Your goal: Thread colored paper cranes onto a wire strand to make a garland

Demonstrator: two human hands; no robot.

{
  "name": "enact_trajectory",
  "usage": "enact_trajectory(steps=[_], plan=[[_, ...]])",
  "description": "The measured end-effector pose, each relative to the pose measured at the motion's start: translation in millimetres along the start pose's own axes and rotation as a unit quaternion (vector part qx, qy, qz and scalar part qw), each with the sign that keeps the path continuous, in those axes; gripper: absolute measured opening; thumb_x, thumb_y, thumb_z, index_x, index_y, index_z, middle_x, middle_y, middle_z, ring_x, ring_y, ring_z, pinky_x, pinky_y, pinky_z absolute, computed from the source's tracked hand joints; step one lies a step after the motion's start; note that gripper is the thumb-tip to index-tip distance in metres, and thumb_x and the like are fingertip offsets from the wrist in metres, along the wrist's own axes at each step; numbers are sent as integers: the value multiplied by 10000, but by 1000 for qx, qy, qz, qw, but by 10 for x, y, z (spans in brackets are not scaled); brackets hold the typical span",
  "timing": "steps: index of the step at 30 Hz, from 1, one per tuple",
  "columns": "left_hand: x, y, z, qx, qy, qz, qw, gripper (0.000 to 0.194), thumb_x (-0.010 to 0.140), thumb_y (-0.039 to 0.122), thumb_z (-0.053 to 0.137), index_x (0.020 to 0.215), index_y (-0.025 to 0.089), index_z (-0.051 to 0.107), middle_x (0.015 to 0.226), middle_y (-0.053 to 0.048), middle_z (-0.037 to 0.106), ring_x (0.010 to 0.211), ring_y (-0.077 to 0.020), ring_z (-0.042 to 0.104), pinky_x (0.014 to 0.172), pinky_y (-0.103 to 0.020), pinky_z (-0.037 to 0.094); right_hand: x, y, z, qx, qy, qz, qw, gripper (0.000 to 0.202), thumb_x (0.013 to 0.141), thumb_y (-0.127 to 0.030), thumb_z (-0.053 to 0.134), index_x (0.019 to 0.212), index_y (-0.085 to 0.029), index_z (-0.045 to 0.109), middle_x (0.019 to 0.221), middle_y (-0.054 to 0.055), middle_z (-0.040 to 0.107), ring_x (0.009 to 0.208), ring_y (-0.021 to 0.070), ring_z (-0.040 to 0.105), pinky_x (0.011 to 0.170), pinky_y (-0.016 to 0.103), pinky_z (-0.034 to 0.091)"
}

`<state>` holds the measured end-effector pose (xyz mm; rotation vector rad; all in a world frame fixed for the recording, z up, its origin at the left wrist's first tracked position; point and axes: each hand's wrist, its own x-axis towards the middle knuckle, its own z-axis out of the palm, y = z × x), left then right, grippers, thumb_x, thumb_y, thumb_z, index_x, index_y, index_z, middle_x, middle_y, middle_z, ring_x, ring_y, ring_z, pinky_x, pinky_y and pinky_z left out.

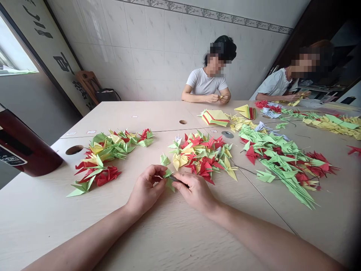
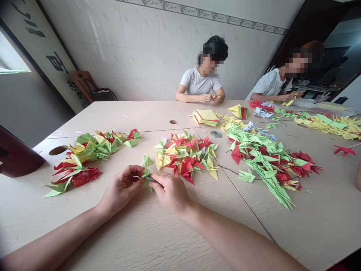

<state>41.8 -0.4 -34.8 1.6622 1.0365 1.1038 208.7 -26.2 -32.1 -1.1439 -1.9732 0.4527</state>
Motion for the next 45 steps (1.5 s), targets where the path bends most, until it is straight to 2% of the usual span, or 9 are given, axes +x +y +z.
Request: enact_trajectory(steps=[6,12,15,17,20,24,30,39,45], plan=[[-25,-14,14,-57,-20,20,998,242,769,135,518,1000,204,503,879,-9,522,770,-106,519,661,-223,450,-20,8,37,92,87,19,992,228,768,-240,595,987,-178,579,790,26,625,686,135,558,613,238,453],[-88,54,41,-21,-80,51,995,233,805,165,499,1032,216,498,964,-40,511,834,-129,528,695,-245,462,-21,-41,30,91,72,-2,993,30,743,-177,552,714,-169,557,579,-30,497,530,90,450,483,188,382],[-104,116,40,37,-100,51,993,147,810,218,510,945,186,558,1103,-87,499,886,-158,538,643,-234,460,-27,-39,20,98,86,-10,991,21,735,-154,537,717,-164,540,585,-36,469,516,83,425,473,185,364],[-105,134,38,52,-117,26,991,164,817,249,506,943,175,580,1026,-85,564,797,-148,557,618,-237,458,-31,-28,20,105,86,-2,991,17,742,-152,534,731,-164,537,603,-32,464,524,85,425,476,189,363],[-85,126,38,17,-106,-5,994,178,814,251,516,948,161,593,828,-45,628,741,-141,570,689,-253,464,-31,-9,30,116,83,17,990,58,762,-179,544,819,-171,551,655,-17,500,584,105,466,531,207,402],[-49,99,37,-63,-77,-23,995,132,785,245,561,873,159,609,795,-24,643,763,-137,578,712,-231,459,-18,7,45,115,79,29,990,86,760,-187,567,843,-173,556,693,-1,533,642,124,495,589,231,425],[-50,81,29,-58,-52,-36,996,122,751,263,600,783,146,610,718,-18,622,693,-132,553,649,-226,449,15,24,36,97,80,32,991,26,754,-174,583,766,-175,561,697,1,510,666,129,483,590,231,412],[-82,129,0,32,-55,46,997,94,793,236,551,738,162,571,682,-6,573,649,-117,507,621,-226,411,-14,-58,2,99,87,-24,991,41,760,-161,563,731,-190,559,680,3,480,622,126,466,562,236,401],[-101,104,21,-2,-75,43,996,68,822,238,517,834,175,540,753,-13,548,702,-115,501,664,-238,418,-27,-36,13,94,96,-23,991,20,765,-179,572,748,-190,574,668,1,502,629,128,473,585,243,414]])
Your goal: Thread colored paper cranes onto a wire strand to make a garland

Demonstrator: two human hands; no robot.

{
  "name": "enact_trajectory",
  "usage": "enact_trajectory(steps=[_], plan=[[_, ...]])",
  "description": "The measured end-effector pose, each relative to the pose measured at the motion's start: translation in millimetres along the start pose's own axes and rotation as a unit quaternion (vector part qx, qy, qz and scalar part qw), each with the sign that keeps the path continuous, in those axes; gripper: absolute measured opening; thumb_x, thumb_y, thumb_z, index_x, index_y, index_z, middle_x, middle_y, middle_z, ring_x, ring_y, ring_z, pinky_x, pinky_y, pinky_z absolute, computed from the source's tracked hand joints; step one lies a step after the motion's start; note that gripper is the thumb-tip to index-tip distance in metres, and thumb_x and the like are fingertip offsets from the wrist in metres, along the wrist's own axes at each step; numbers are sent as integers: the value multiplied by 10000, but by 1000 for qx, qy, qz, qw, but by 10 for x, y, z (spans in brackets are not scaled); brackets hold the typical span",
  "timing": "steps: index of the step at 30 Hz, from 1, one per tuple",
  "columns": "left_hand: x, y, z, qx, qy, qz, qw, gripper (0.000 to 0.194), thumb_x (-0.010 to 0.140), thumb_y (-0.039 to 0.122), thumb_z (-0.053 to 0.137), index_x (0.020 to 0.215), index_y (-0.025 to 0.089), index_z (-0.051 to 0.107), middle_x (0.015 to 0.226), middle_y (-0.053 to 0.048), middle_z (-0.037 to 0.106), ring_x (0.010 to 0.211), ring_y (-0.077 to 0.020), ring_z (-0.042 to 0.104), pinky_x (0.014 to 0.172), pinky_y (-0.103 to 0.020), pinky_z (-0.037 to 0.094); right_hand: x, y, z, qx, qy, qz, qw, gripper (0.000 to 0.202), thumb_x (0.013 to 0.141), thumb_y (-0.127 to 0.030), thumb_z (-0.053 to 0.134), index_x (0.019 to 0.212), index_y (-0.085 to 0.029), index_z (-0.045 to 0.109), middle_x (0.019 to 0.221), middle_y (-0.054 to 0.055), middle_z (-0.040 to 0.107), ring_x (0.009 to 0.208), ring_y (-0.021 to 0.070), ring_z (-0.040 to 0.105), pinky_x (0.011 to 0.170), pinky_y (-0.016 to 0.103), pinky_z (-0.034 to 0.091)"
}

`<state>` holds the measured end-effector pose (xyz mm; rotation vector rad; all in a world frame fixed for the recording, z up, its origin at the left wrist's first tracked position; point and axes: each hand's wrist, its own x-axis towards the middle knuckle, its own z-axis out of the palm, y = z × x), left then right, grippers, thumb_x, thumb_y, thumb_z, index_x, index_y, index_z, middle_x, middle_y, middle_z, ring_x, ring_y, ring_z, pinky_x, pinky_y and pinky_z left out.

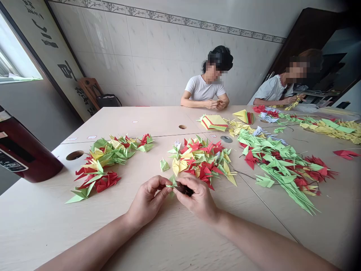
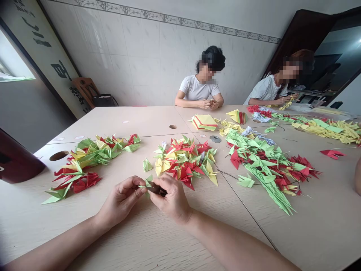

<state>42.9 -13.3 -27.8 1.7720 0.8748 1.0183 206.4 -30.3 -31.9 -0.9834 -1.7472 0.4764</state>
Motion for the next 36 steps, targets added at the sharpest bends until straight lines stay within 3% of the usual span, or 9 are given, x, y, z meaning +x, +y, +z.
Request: enact_trajectory(steps=[3,6,14,19,22,25,28,32,36], plan=[[8,-27,16,-45,25,-10,999,294,828,228,503,1112,229,426,909,-24,525,753,-112,512,703,-257,435,22,48,-5,39,83,62,994,95,788,-207,564,881,-189,576,735,11,540,668,130,519,617,243,446],[29,-52,8,-54,60,-42,996,395,819,231,508,1183,255,357,975,-26,480,726,-95,505,653,-241,434,39,72,-7,84,167,115,976,290,807,-227,550,1090,-200,491,766,4,540,673,121,540,627,239,472],[65,-41,-24,-25,67,-94,993,258,786,264,524,1028,191,468,921,-31,530,683,-101,513,604,-238,413,-31,-49,7,0,-14,-12,1000,62,785,-182,530,823,-177,579,672,8,551,613,123,496,582,250,425],[47,-19,7,-22,59,-97,993,230,769,264,530,980,175,502,822,-24,553,675,-118,535,594,-241,418,-3,-52,3,0,-57,-11,998,62,775,-180,524,778,-174,585,651,4,567,583,114,488,575,245,411],[85,-49,-46,12,94,-41,995,155,771,245,519,908,177,542,881,-36,540,720,-120,536,615,-236,431,2,-44,15,13,-71,2,997,58,766,-177,531,766,-174,589,652,2,573,591,113,503,577,235,424],[275,-157,-222,125,176,29,976,130,762,219,508,870,182,570,918,-42,514,774,-131,536,659,-241,444,-6,-38,34,30,-75,20,997,62,757,-166,541,775,-167,601,673,9,589,606,116,528,573,226,435],[612,-316,-454,219,265,-18,939,292,746,213,494,1031,167,541,993,-74,487,713,-136,542,667,-282,465,-16,-30,50,44,-73,31,996,78,751,-152,547,793,-159,613,700,24,607,623,122,548,574,226,449],[1012,-490,-639,325,297,-88,894,526,719,237,523,1232,146,453,936,-105,496,855,-236,540,798,-381,446,-23,-21,62,47,-68,38,996,90,737,-140,555,797,-154,619,716,33,619,636,131,560,585,233,464],[1127,-579,-658,346,289,-128,883,451,707,244,532,1154,187,554,999,-120,466,854,-262,551,812,-409,436,-26,-9,68,42,-65,46,996,82,741,-157,556,788,-150,623,716,35,622,637,133,562,583,231,469]])
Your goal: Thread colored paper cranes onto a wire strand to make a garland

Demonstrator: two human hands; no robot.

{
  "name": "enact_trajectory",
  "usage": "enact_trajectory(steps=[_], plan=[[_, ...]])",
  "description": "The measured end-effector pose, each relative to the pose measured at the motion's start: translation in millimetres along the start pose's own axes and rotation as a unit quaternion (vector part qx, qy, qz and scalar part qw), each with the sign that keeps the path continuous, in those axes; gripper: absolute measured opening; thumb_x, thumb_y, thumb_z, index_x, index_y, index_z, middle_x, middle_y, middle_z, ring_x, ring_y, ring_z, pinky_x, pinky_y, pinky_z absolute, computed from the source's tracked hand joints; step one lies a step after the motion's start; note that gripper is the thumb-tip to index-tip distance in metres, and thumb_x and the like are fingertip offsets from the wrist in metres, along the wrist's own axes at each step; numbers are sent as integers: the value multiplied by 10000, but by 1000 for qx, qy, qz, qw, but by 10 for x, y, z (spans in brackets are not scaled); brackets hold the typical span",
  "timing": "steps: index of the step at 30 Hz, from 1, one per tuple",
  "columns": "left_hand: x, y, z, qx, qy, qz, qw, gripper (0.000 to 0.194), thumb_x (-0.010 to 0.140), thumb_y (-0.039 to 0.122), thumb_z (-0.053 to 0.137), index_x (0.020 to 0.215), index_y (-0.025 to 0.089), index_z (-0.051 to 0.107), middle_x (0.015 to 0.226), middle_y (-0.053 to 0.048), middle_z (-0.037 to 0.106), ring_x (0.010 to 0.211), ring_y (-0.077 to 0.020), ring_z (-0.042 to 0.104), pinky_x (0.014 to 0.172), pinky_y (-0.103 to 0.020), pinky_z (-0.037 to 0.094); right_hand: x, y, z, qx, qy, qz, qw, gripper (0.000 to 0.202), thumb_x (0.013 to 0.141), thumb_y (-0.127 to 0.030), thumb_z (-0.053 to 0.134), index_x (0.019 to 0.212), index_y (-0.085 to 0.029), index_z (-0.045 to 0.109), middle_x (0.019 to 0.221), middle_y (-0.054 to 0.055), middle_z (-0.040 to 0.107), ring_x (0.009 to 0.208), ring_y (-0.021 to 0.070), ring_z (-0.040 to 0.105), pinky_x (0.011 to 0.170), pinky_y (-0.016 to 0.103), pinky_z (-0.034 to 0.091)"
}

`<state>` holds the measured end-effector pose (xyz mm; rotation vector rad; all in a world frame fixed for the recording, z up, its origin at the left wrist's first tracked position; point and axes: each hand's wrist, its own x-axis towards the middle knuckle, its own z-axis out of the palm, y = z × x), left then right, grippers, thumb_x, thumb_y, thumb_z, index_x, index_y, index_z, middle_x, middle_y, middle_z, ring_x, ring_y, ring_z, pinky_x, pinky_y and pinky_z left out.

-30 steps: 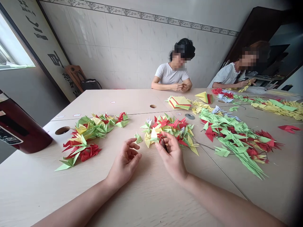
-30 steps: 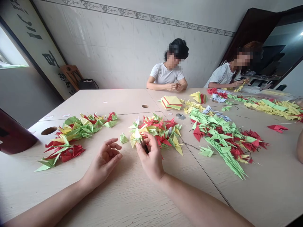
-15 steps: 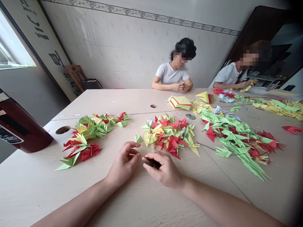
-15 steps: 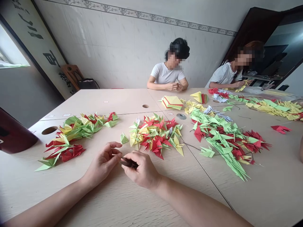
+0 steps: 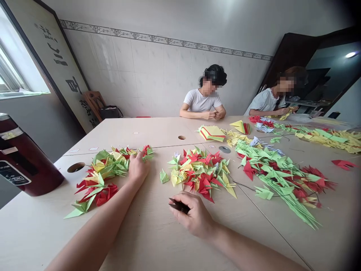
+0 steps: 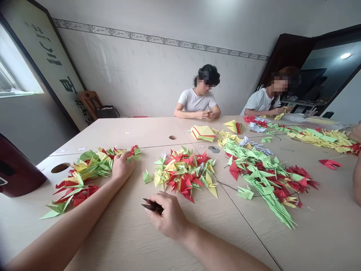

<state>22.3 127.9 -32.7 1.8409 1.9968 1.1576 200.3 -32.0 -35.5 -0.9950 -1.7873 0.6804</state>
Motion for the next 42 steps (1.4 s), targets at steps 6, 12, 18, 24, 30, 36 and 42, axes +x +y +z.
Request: enact_trajectory(steps=[6,12,18,24,30,36,42], plan=[[-9,-24,1,-41,5,19,999,262,673,127,506,888,158,654,1028,-117,477,928,-245,527,889,-367,394,5,-2,10,-10,1,-2,1000,77,754,-195,557,752,-151,621,668,21,596,602,124,526,557,228,446],[-283,0,-188,-147,-22,37,988,132,739,243,501,790,172,599,818,-55,604,721,-174,562,718,-293,449,15,52,1,70,46,61,995,131,774,-270,554,786,-147,598,682,20,580,626,132,540,593,244,472],[-1047,61,-401,-311,-111,54,942,124,774,299,514,774,176,533,805,-23,592,682,-125,535,589,-218,419,47,83,-39,136,93,107,980,228,769,-356,575,872,-153,594,741,26,583,640,131,553,593,243,484],[-1265,216,-422,-369,-280,50,885,149,794,306,513,748,166,528,641,20,504,545,-89,416,522,-204,350,29,34,-32,99,77,91,988,244,760,-313,595,956,-168,590,817,25,558,670,124,547,618,239,474],[-1225,263,-481,-404,-312,17,860,178,817,327,484,788,154,508,653,24,466,573,-83,382,550,-206,337,43,114,-12,50,36,92,994,162,761,-235,588,912,-177,578,836,18,540,731,134,537,663,236,453],[-1261,295,-516,-403,-351,47,844,147,810,304,525,848,170,476,707,15,467,599,-88,393,549,-208,345,62,124,-16,49,45,97,993,51,789,-215,542,812,-172,555,775,8,511,684,123,506,614,218,429],[-1271,289,-512,-282,-328,137,891,265,831,267,496,1080,187,538,801,-20,528,626,-101,412,595,-224,370,63,46,-26,16,39,33,999,31,771,-156,531,764,-163,560,804,30,529,716,134,525,638,228,433]])
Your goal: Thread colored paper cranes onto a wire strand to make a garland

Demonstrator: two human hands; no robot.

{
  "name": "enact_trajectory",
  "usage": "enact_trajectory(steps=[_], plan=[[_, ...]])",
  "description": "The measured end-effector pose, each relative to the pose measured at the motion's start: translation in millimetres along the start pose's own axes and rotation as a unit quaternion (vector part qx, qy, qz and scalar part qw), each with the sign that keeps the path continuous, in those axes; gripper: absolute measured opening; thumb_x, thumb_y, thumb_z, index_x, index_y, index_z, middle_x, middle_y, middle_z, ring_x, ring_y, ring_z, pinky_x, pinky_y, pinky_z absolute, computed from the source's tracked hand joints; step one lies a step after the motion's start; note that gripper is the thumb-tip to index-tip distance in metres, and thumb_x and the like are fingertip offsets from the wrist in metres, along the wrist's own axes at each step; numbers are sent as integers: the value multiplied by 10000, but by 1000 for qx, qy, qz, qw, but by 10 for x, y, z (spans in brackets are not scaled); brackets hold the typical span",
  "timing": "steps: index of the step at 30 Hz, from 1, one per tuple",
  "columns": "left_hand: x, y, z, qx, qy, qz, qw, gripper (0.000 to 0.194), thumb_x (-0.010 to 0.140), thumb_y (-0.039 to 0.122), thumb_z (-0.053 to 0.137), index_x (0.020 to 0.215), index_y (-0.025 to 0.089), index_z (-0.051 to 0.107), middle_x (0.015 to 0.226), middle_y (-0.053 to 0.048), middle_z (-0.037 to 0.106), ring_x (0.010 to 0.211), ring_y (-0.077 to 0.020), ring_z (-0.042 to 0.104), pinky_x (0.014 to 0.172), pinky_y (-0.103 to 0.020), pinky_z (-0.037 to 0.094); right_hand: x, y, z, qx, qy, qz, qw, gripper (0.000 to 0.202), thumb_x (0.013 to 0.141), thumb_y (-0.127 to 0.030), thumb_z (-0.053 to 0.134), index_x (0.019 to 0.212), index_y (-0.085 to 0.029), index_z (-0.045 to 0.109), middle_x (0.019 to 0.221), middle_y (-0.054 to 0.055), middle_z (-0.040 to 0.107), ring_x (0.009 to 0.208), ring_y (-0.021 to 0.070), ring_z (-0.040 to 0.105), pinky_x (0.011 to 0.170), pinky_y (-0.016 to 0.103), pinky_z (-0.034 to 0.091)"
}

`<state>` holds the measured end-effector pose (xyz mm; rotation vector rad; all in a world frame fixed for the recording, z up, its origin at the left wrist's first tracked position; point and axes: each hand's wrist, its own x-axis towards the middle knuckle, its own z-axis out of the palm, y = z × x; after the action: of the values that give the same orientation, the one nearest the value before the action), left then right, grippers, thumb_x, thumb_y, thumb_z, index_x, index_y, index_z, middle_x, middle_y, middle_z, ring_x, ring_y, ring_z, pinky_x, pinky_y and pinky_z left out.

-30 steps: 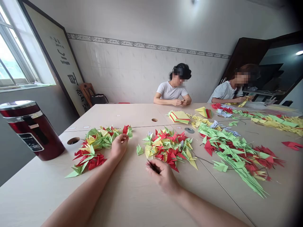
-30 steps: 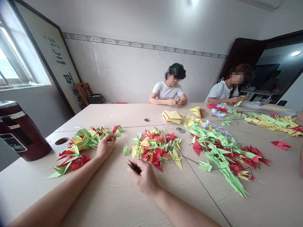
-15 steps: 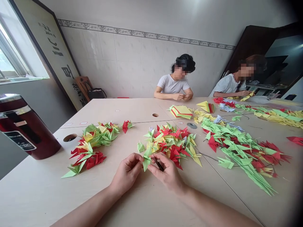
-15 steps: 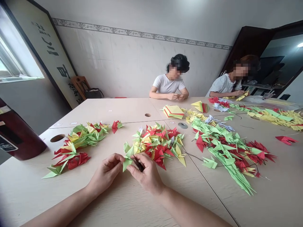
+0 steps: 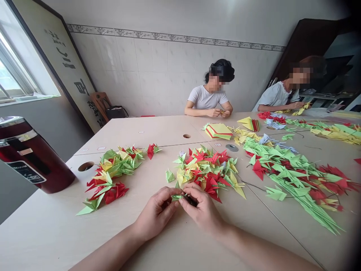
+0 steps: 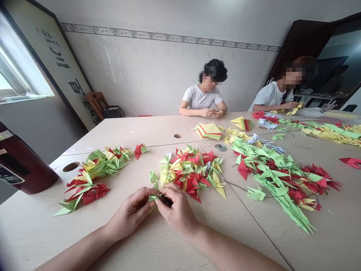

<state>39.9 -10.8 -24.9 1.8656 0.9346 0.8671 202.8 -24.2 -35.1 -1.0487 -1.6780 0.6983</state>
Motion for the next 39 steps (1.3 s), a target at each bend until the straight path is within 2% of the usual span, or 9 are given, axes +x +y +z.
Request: enact_trajectory(steps=[4,10,15,21,26,30,34,36,39], plan=[[6,-47,-13,-25,-2,-27,999,242,816,296,521,1007,169,598,747,-26,582,652,-127,486,619,-239,399,-2,-4,13,-11,1,-2,1000,45,784,-165,517,759,-162,554,778,27,533,704,136,513,636,235,428],[39,-66,-28,-114,-10,-46,992,190,799,287,556,925,154,606,866,-62,649,819,-173,575,758,-277,444,-7,45,31,-20,-15,19,1000,60,774,-176,532,829,-167,556,712,0,515,650,126,486,597,229,415],[22,-62,-46,-148,-8,-51,988,152,809,293,546,856,155,589,798,-44,636,760,-144,551,706,-248,435,0,22,16,-16,-14,10,1000,63,748,-162,562,810,-163,552,807,27,548,722,138,517,636,231,426],[14,-155,-37,-125,11,-65,990,144,784,293,567,772,154,536,634,9,526,572,-92,428,542,-201,365,24,-4,25,-29,-22,-4,999,72,709,-107,582,754,-162,567,744,11,569,706,132,523,636,222,418],[14,-117,-37,-110,-3,-58,992,162,792,313,552,807,152,550,699,-13,556,615,-107,458,573,-214,382,30,-14,32,-23,-14,-10,1000,59,699,-96,579,689,-153,572,806,36,586,747,138,545,656,223,426],[28,-79,-39,-124,-2,-53,991,192,768,338,588,809,152,575,716,-16,577,648,-118,483,599,-217,392,36,-17,36,-19,0,-5,1000,75,711,-114,571,650,-155,556,746,19,565,717,132,531,662,227,432],[66,-116,-48,-176,64,-71,980,215,737,353,627,737,152,549,652,19,545,612,-94,461,578,-199,382,17,-26,29,9,2,37,999,90,753,-204,574,828,-156,582,746,18,575,692,140,543,628,232,457],[78,-135,-56,-197,98,-85,972,233,723,363,642,740,153,543,638,31,537,593,-86,458,565,-193,379,-2,-26,20,35,-4,47,998,198,784,-234,554,968,-160,568,831,40,613,752,155,579,681,249,479],[79,-132,-62,-205,99,-105,968,255,706,377,654,773,154,551,646,27,562,579,-90,478,552,-199,387,-26,-19,9,53,2,43,998,272,825,-226,508,1091,-173,526,975,70,626,904,175,590,793,277,478]])
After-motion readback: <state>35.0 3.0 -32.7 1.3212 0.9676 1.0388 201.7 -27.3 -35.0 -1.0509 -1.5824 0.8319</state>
